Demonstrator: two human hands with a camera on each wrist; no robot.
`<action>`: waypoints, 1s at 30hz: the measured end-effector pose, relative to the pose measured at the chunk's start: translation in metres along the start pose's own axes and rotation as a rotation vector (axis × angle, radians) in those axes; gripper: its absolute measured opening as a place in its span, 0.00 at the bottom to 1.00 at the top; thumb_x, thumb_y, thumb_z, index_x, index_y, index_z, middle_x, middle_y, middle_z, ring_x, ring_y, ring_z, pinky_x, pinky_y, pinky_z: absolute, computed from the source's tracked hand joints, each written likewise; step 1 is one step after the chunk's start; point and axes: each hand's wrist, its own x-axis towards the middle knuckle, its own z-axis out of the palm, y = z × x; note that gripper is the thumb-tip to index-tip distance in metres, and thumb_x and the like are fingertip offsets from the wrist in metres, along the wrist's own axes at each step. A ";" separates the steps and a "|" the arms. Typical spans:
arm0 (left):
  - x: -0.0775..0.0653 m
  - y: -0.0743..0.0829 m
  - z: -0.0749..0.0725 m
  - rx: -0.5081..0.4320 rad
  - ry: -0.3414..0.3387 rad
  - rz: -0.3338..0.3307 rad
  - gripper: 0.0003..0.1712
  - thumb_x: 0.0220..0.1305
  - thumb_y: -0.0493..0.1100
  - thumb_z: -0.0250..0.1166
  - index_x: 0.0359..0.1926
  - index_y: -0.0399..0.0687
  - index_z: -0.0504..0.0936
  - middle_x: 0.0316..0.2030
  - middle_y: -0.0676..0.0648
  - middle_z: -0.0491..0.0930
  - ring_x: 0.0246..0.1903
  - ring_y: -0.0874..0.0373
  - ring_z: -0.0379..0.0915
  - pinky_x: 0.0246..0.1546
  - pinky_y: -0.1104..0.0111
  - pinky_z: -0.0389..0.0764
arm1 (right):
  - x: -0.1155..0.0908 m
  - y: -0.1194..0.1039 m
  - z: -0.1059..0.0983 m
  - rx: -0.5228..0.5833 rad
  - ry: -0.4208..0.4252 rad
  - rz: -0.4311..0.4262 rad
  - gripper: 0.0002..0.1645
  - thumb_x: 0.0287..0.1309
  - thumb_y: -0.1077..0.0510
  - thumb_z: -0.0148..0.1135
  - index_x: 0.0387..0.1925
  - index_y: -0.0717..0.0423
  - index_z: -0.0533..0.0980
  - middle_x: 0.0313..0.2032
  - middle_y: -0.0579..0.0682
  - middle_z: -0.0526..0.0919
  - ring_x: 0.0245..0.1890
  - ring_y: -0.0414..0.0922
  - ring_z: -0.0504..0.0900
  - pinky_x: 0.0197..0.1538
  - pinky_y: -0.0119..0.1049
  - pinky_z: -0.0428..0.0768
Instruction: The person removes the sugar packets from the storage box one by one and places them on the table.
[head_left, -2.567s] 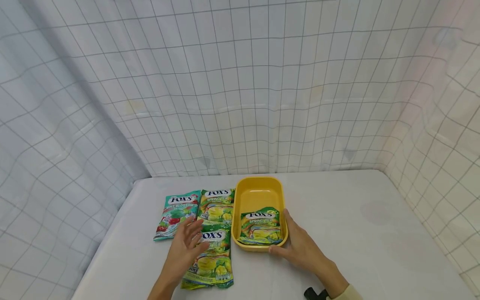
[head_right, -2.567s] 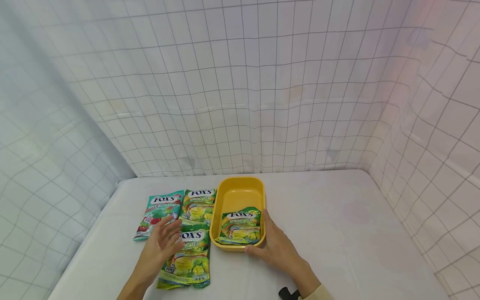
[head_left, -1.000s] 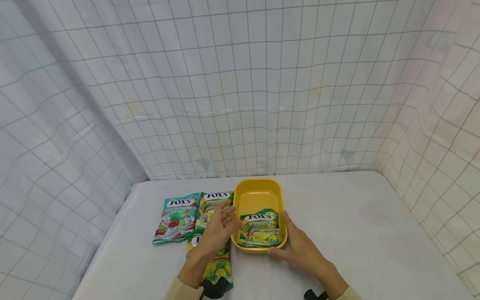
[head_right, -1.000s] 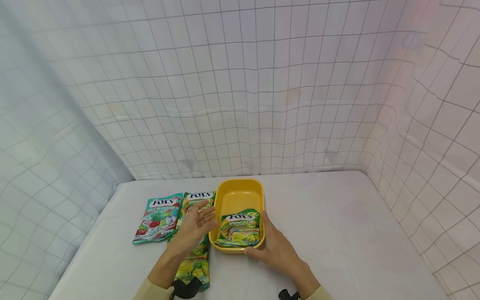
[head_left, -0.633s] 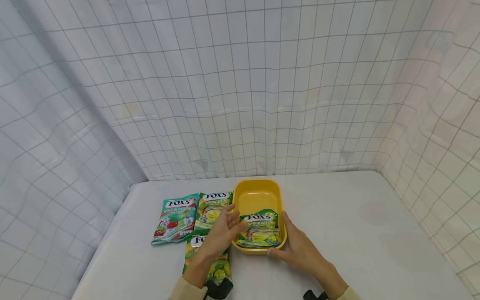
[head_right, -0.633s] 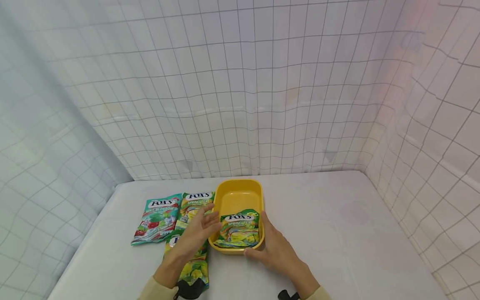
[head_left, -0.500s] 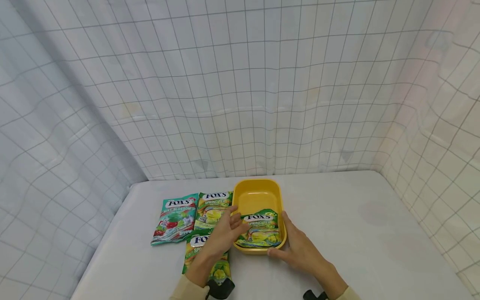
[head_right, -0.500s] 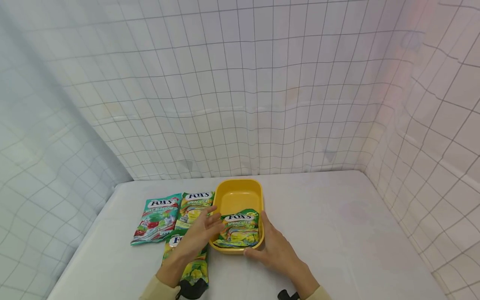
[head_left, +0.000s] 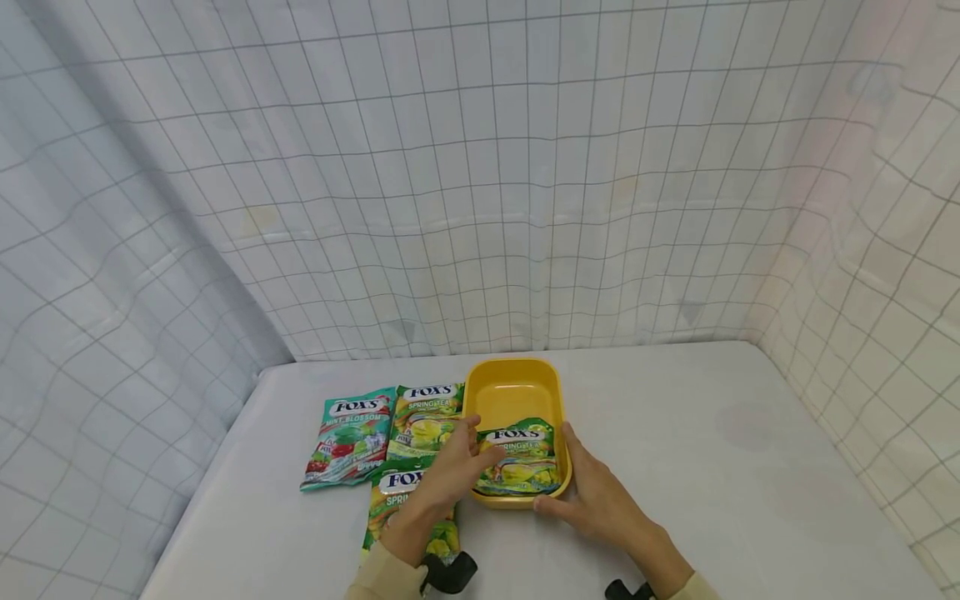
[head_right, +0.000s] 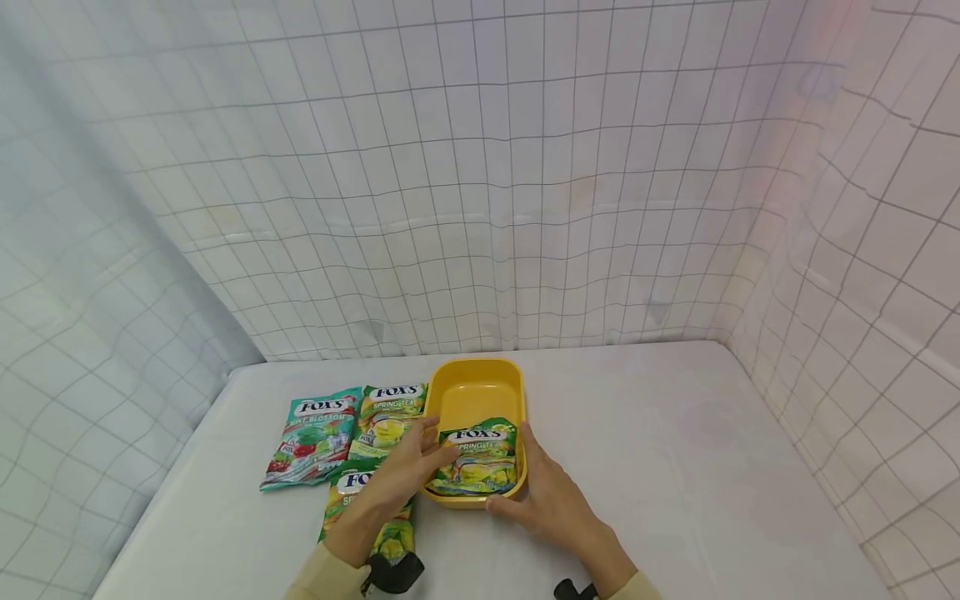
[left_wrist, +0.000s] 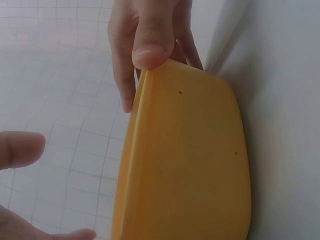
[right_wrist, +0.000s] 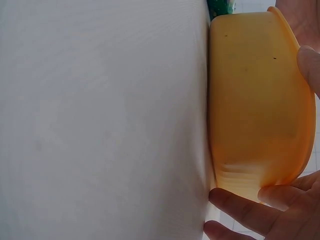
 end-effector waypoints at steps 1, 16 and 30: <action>0.000 0.000 0.001 0.007 0.000 -0.005 0.48 0.72 0.48 0.65 0.78 0.33 0.47 0.77 0.28 0.46 0.74 0.30 0.45 0.69 0.36 0.53 | 0.000 0.000 0.000 0.000 0.001 -0.004 0.76 0.47 0.26 0.73 0.82 0.57 0.42 0.77 0.59 0.56 0.74 0.58 0.61 0.71 0.57 0.62; 0.010 0.004 0.012 -0.005 0.033 -0.095 0.47 0.69 0.48 0.66 0.77 0.34 0.52 0.66 0.31 0.67 0.65 0.37 0.63 0.66 0.38 0.60 | -0.001 -0.002 -0.001 0.008 -0.016 0.020 0.76 0.47 0.27 0.74 0.82 0.55 0.42 0.77 0.57 0.55 0.74 0.58 0.60 0.71 0.59 0.61; 0.018 0.004 0.018 0.015 0.079 -0.123 0.45 0.66 0.48 0.67 0.74 0.32 0.58 0.60 0.33 0.71 0.57 0.40 0.69 0.62 0.41 0.65 | -0.001 -0.001 0.000 0.005 -0.019 0.018 0.77 0.47 0.25 0.72 0.82 0.54 0.41 0.77 0.57 0.56 0.74 0.58 0.60 0.71 0.59 0.61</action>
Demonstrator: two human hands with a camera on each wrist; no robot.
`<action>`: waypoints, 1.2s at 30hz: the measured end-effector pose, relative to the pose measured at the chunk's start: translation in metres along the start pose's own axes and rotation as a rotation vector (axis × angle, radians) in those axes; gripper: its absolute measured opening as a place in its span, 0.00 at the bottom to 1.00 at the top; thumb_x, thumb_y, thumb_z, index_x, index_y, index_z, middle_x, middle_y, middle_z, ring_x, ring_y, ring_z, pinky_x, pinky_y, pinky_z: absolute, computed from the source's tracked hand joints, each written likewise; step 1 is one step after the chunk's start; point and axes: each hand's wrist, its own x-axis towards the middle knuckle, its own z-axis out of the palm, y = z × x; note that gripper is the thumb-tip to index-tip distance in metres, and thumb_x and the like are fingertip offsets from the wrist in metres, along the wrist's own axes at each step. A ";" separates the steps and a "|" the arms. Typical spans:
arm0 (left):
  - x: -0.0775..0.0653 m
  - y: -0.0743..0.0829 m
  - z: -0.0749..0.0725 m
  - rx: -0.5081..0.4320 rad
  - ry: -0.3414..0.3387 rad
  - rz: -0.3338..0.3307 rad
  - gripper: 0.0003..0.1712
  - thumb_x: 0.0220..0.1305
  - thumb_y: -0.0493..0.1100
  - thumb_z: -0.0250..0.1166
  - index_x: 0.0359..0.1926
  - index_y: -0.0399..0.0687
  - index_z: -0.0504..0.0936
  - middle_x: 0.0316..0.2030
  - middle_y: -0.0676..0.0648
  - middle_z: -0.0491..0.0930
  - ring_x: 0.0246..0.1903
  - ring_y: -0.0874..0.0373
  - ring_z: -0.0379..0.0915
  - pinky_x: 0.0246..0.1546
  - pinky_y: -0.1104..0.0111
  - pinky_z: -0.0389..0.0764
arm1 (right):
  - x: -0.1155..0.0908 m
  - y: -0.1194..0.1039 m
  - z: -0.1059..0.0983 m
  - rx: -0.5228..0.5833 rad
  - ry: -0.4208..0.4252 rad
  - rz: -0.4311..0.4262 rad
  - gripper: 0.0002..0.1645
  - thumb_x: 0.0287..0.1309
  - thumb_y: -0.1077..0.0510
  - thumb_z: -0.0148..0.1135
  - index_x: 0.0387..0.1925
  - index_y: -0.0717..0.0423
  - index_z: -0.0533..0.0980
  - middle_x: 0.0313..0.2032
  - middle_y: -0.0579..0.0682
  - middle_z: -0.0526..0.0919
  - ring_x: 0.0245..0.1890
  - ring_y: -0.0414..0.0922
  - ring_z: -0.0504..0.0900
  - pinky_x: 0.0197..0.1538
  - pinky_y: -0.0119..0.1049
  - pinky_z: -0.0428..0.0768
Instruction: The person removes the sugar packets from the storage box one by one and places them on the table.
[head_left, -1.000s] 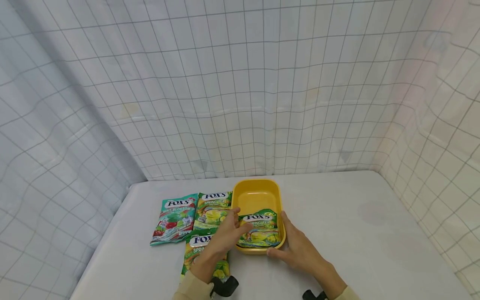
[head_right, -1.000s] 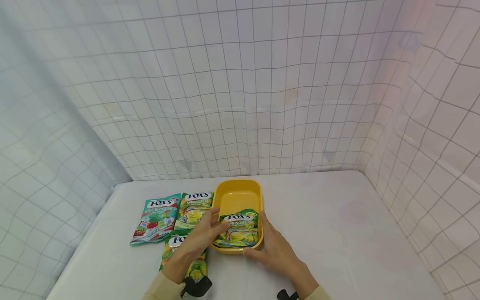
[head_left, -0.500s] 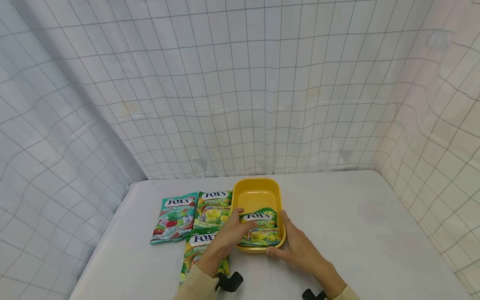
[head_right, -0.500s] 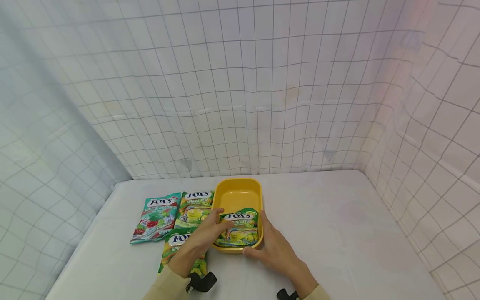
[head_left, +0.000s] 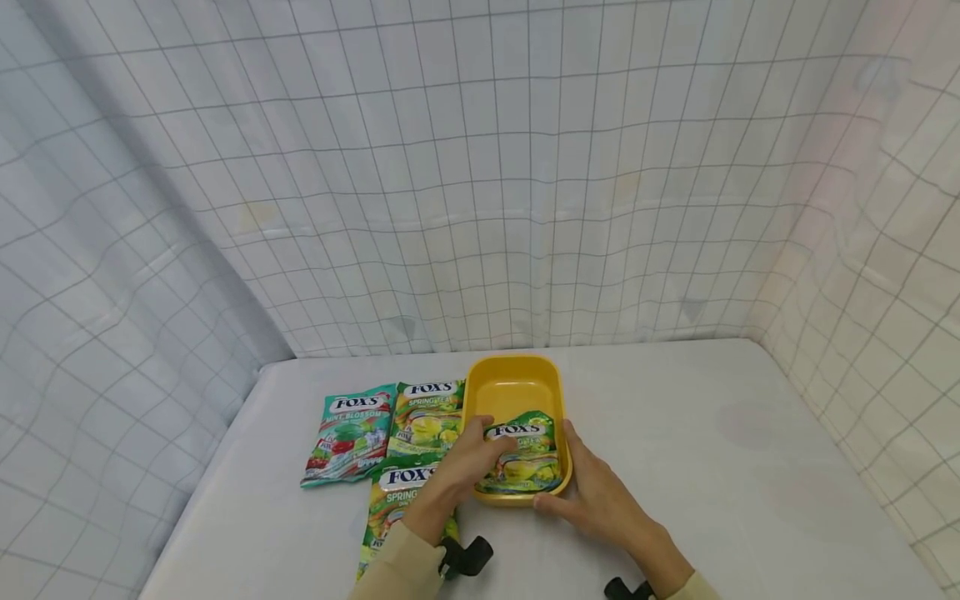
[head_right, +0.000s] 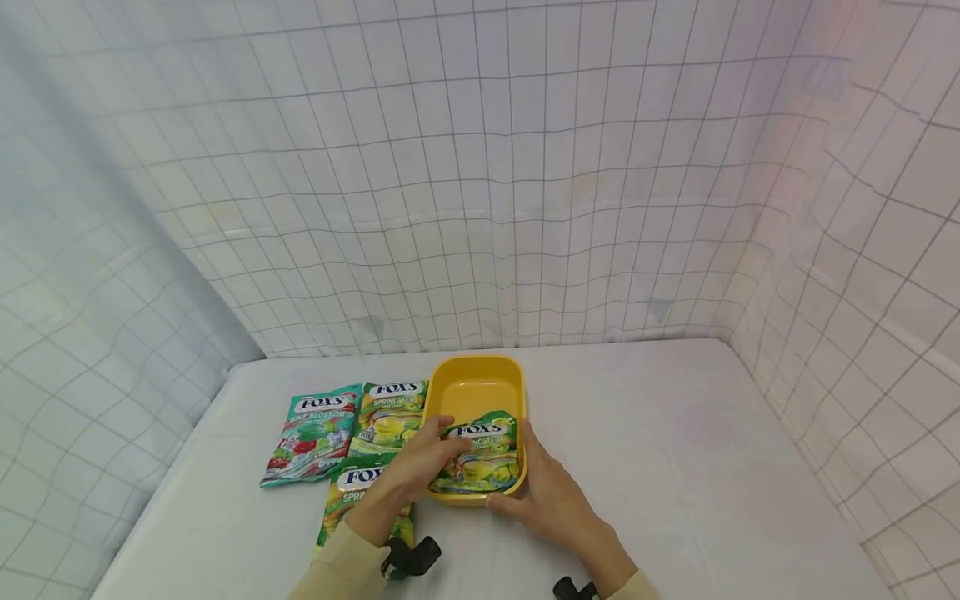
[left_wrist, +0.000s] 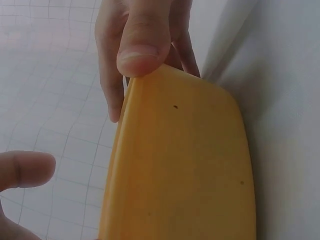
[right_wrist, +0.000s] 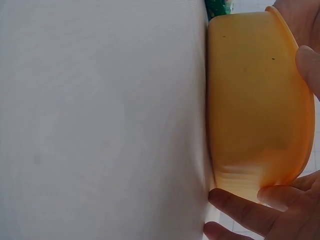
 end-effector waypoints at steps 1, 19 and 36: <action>0.000 0.000 0.000 -0.003 0.004 0.002 0.45 0.66 0.47 0.67 0.74 0.32 0.58 0.61 0.32 0.71 0.57 0.41 0.69 0.62 0.42 0.66 | 0.000 0.000 0.000 0.001 -0.002 -0.001 0.77 0.47 0.25 0.72 0.82 0.54 0.40 0.77 0.57 0.56 0.74 0.58 0.60 0.71 0.59 0.61; 0.002 -0.003 0.002 -0.116 0.041 0.013 0.36 0.68 0.38 0.66 0.69 0.27 0.61 0.48 0.35 0.74 0.45 0.45 0.71 0.49 0.52 0.71 | -0.001 0.000 0.000 0.005 0.001 -0.006 0.76 0.48 0.27 0.74 0.82 0.54 0.41 0.77 0.59 0.55 0.74 0.59 0.60 0.71 0.58 0.62; 0.006 -0.003 -0.001 -0.154 -0.037 0.067 0.28 0.68 0.42 0.67 0.62 0.31 0.71 0.51 0.38 0.77 0.42 0.48 0.74 0.51 0.52 0.72 | 0.000 0.000 0.000 0.012 0.007 -0.015 0.76 0.48 0.27 0.73 0.82 0.55 0.41 0.77 0.59 0.55 0.74 0.59 0.60 0.71 0.58 0.62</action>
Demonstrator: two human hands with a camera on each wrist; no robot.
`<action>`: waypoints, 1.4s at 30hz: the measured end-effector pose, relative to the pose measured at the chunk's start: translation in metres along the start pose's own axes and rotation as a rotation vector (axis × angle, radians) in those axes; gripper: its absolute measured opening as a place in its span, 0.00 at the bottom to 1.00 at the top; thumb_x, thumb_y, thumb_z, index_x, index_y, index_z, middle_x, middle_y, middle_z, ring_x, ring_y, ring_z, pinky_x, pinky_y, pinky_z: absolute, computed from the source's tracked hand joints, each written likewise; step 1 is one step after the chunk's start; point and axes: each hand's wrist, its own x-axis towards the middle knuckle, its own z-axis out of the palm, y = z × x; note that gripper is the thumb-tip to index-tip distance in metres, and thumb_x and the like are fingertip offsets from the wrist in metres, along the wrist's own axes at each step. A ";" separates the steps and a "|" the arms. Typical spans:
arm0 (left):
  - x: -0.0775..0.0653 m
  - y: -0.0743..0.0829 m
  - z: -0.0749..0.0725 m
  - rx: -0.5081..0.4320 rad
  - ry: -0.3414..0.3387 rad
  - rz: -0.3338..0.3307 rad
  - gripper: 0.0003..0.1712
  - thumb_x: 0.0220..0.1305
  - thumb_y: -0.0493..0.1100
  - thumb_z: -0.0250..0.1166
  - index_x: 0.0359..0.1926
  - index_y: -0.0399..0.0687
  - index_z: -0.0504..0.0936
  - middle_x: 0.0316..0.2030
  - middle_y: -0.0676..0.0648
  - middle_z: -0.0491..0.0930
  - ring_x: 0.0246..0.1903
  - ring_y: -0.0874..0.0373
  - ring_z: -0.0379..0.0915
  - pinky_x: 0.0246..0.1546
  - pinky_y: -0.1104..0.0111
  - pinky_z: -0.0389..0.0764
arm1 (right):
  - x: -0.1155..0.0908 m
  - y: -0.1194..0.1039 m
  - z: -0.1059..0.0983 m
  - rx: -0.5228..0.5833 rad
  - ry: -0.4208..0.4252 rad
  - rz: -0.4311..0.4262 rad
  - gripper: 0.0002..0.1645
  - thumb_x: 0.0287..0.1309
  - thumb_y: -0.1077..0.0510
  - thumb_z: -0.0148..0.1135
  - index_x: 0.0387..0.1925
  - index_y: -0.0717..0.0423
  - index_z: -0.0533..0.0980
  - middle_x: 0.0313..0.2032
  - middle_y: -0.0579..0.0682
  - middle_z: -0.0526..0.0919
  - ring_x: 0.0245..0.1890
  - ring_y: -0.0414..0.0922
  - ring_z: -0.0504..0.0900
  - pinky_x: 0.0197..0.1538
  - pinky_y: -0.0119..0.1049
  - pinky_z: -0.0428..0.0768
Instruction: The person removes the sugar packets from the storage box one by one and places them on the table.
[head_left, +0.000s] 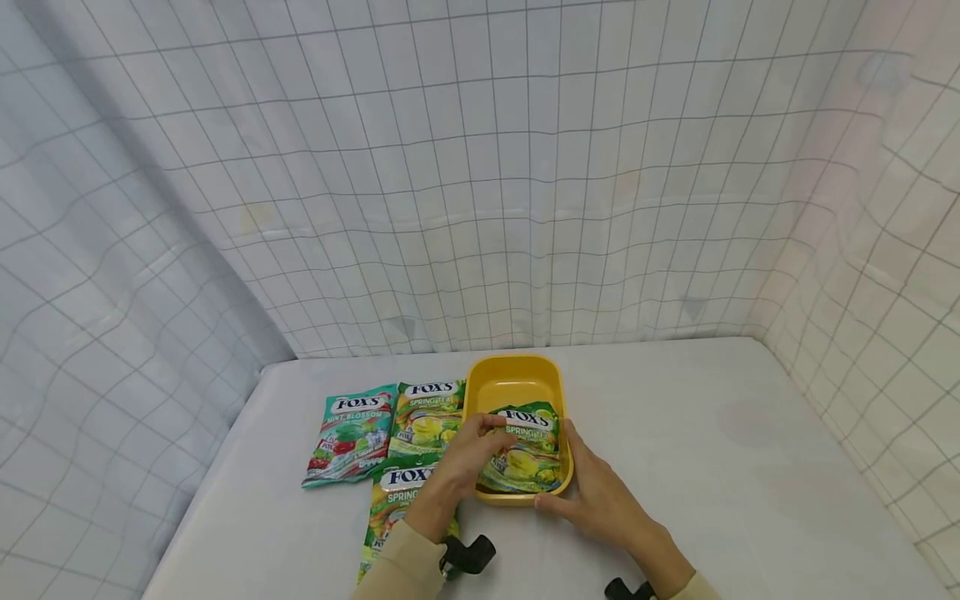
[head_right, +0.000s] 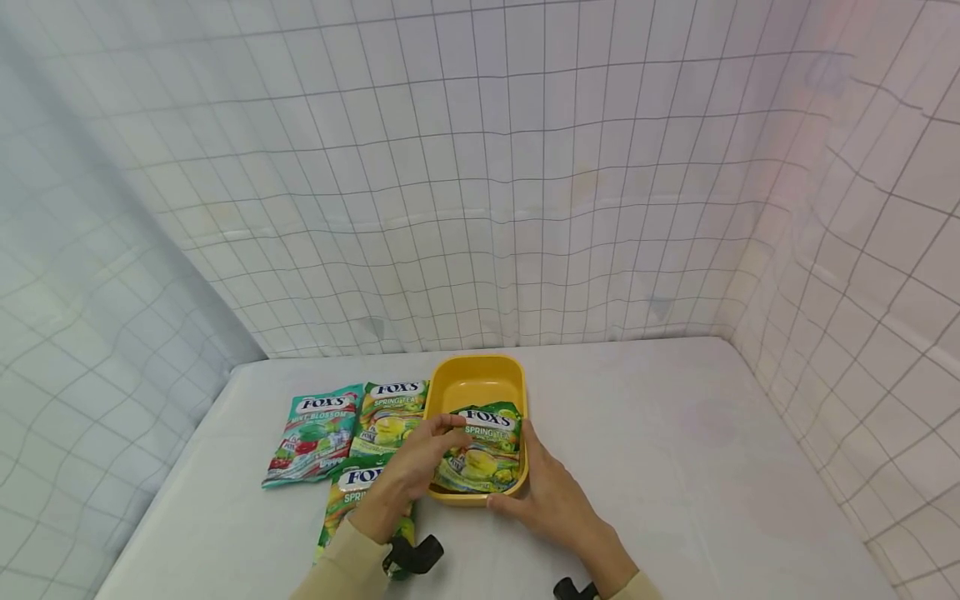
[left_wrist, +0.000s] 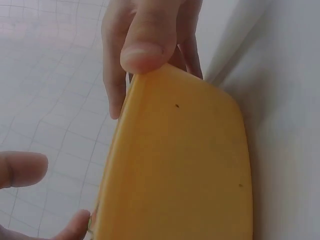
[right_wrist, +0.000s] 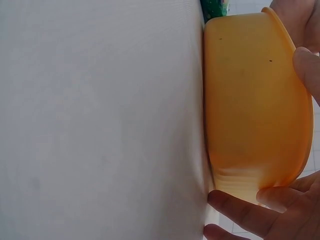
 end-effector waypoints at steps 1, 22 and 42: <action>0.000 0.000 0.000 0.003 0.000 0.005 0.27 0.68 0.42 0.67 0.62 0.32 0.72 0.53 0.37 0.76 0.43 0.47 0.74 0.51 0.52 0.72 | 0.000 0.000 0.000 -0.001 0.000 0.002 0.76 0.48 0.27 0.73 0.82 0.55 0.41 0.77 0.59 0.55 0.74 0.59 0.60 0.71 0.58 0.62; 0.018 -0.009 0.006 0.135 -0.056 0.079 0.29 0.65 0.32 0.67 0.66 0.50 0.77 0.59 0.39 0.75 0.46 0.49 0.75 0.41 0.62 0.79 | 0.001 0.001 0.000 -0.004 0.016 -0.019 0.73 0.50 0.33 0.76 0.82 0.55 0.43 0.76 0.61 0.58 0.73 0.60 0.62 0.70 0.59 0.63; 0.007 -0.009 0.001 0.120 0.085 0.187 0.34 0.62 0.29 0.70 0.67 0.54 0.76 0.72 0.38 0.63 0.65 0.37 0.63 0.44 0.57 0.76 | 0.000 0.000 0.001 0.011 -0.003 0.006 0.74 0.50 0.33 0.76 0.82 0.54 0.41 0.77 0.60 0.55 0.74 0.60 0.60 0.71 0.58 0.61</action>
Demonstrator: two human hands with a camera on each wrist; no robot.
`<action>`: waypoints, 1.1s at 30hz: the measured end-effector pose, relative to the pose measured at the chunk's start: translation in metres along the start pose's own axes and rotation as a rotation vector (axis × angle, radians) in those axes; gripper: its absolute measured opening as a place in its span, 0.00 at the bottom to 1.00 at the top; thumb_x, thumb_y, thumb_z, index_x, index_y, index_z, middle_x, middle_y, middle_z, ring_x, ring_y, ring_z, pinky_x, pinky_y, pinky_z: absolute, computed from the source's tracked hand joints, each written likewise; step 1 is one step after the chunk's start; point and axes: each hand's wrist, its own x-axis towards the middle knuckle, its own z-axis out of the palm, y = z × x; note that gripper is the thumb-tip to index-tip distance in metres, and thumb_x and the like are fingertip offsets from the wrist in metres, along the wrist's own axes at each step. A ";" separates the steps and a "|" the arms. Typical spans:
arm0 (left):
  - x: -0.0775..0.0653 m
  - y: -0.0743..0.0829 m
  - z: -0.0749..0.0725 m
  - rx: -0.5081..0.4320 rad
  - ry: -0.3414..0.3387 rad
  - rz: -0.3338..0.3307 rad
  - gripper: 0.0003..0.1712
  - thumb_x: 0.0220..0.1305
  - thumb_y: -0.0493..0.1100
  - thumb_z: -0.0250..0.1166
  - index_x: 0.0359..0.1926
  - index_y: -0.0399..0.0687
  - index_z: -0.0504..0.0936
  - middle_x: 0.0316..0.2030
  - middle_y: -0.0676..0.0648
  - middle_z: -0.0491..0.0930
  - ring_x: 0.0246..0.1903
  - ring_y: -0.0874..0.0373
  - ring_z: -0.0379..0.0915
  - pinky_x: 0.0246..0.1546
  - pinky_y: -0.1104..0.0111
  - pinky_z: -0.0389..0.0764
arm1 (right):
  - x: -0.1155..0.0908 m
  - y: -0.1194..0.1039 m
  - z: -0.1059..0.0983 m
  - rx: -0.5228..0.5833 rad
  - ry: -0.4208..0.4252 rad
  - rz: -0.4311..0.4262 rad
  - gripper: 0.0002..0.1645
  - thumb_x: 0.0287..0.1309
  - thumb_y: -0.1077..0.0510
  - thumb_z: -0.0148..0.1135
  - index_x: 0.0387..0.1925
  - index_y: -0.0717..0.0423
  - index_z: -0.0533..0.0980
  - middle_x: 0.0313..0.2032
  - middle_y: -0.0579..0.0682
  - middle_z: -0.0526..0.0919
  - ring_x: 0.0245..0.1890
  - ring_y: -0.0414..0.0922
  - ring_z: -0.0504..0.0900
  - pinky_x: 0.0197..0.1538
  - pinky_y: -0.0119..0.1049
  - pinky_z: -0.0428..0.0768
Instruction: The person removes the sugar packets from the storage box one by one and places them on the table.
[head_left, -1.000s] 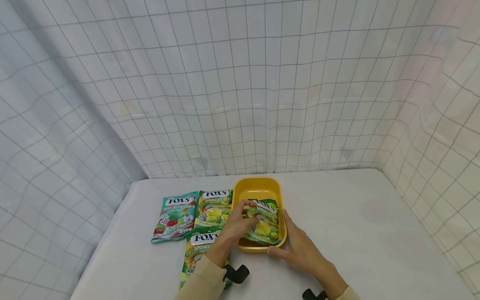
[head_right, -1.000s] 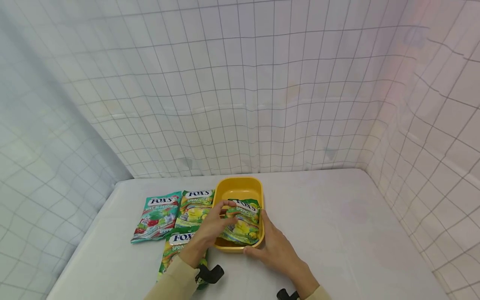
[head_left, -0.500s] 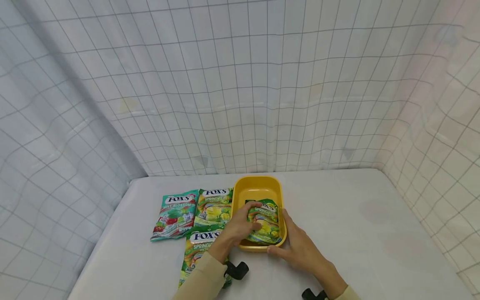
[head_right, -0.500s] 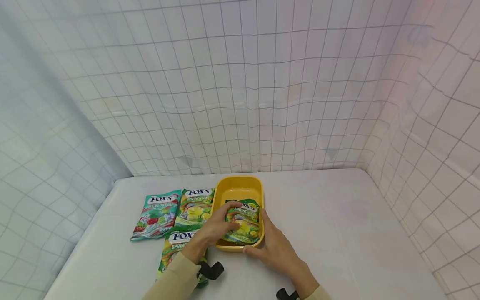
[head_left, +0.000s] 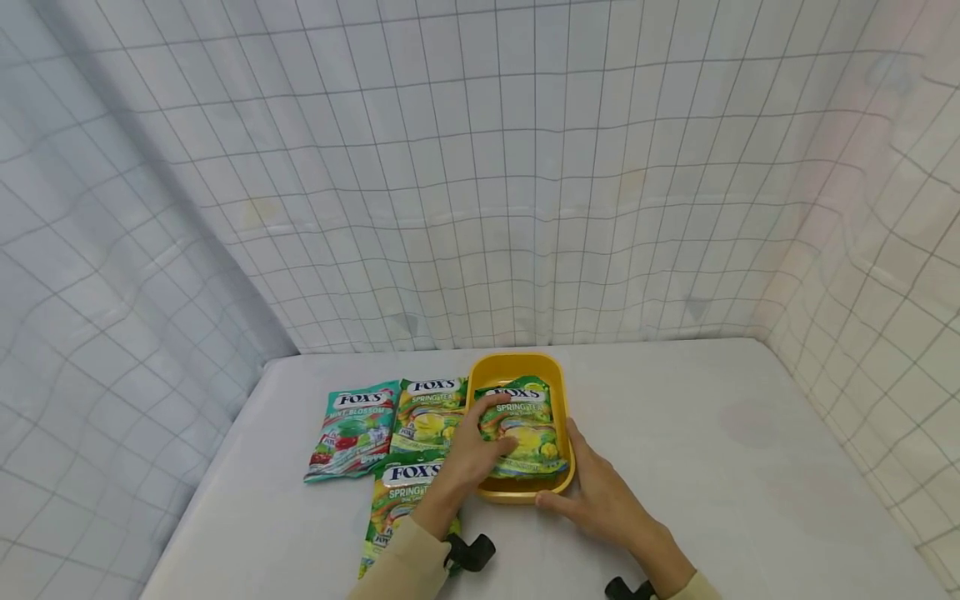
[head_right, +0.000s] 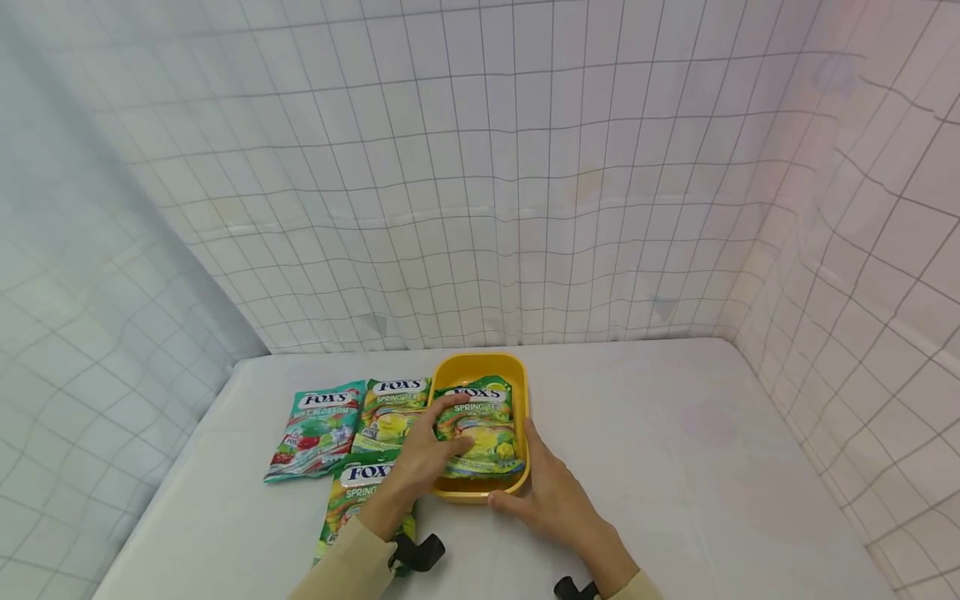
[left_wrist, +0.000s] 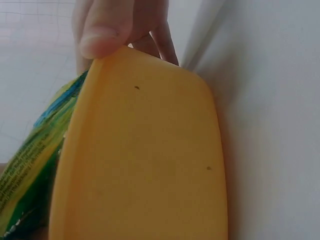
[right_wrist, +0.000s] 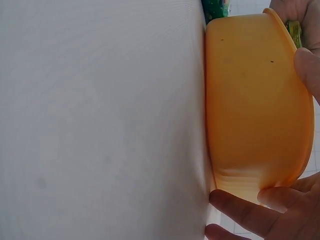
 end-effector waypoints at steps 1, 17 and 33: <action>-0.001 0.001 -0.001 -0.031 0.005 -0.004 0.33 0.62 0.30 0.70 0.67 0.54 0.77 0.73 0.38 0.62 0.65 0.38 0.63 0.44 0.57 0.76 | 0.000 0.000 0.000 -0.003 -0.002 0.002 0.74 0.50 0.33 0.76 0.82 0.55 0.41 0.77 0.60 0.55 0.74 0.60 0.60 0.71 0.58 0.61; -0.015 0.014 -0.017 -0.272 0.030 -0.030 0.34 0.60 0.23 0.68 0.66 0.48 0.76 0.66 0.39 0.68 0.48 0.49 0.76 0.41 0.64 0.82 | -0.001 0.000 0.001 0.016 -0.003 0.030 0.75 0.48 0.32 0.76 0.82 0.53 0.41 0.77 0.59 0.56 0.74 0.59 0.60 0.72 0.59 0.61; -0.033 0.010 -0.041 -0.224 0.068 -0.006 0.33 0.60 0.23 0.68 0.65 0.47 0.77 0.75 0.41 0.56 0.69 0.40 0.52 0.40 0.63 0.78 | -0.001 0.000 0.001 -0.008 0.013 0.004 0.75 0.48 0.32 0.77 0.82 0.56 0.43 0.76 0.60 0.58 0.73 0.58 0.62 0.72 0.57 0.61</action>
